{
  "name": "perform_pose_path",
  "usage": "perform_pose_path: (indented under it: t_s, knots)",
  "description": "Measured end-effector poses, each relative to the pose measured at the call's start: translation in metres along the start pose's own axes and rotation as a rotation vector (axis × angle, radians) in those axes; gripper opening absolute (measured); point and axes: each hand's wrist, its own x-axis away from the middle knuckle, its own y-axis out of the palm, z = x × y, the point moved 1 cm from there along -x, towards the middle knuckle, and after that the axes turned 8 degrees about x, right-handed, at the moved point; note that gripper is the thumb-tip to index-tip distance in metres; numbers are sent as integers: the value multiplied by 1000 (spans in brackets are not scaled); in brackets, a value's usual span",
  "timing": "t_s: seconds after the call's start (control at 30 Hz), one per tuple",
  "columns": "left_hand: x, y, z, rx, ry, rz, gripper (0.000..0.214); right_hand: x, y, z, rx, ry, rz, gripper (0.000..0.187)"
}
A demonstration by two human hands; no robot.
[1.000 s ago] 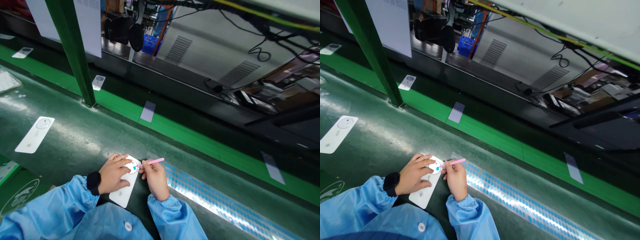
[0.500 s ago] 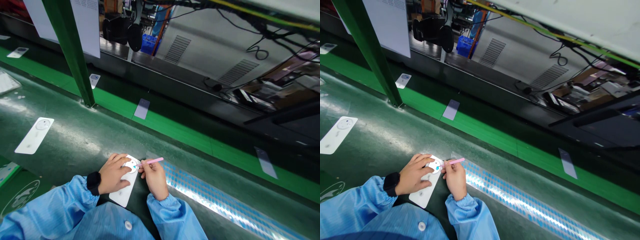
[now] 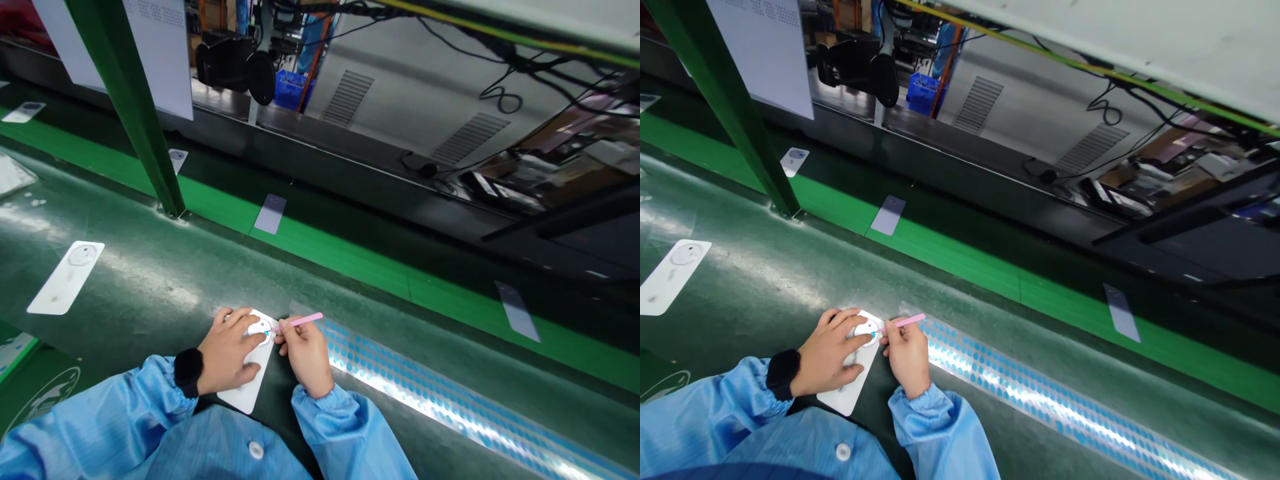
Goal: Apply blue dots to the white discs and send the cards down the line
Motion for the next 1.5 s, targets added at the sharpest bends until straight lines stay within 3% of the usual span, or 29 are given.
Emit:
perform_pose_path:
  t_s: [0.13,0.37,0.6,0.8,1.23,1.5]
  knots:
    - [-2,-2,1,-13,-56,-73,45,0,1,1,-37,-5,1,43]
    - [-5,-7,6,-39,-131,-159,48,-2,0,5,-334,-4,48,43]
    - [-9,-13,11,-89,-145,-227,44,-1,-1,10,-366,-31,9,40]
    - [-7,-11,10,-113,-151,-179,48,-2,-1,12,-363,-40,-18,41]
    - [-12,-18,10,-118,-181,-254,36,-2,0,10,-353,-43,-11,42]
    - [-10,-14,10,-121,-198,-212,33,-2,-1,5,-371,-12,-8,45]
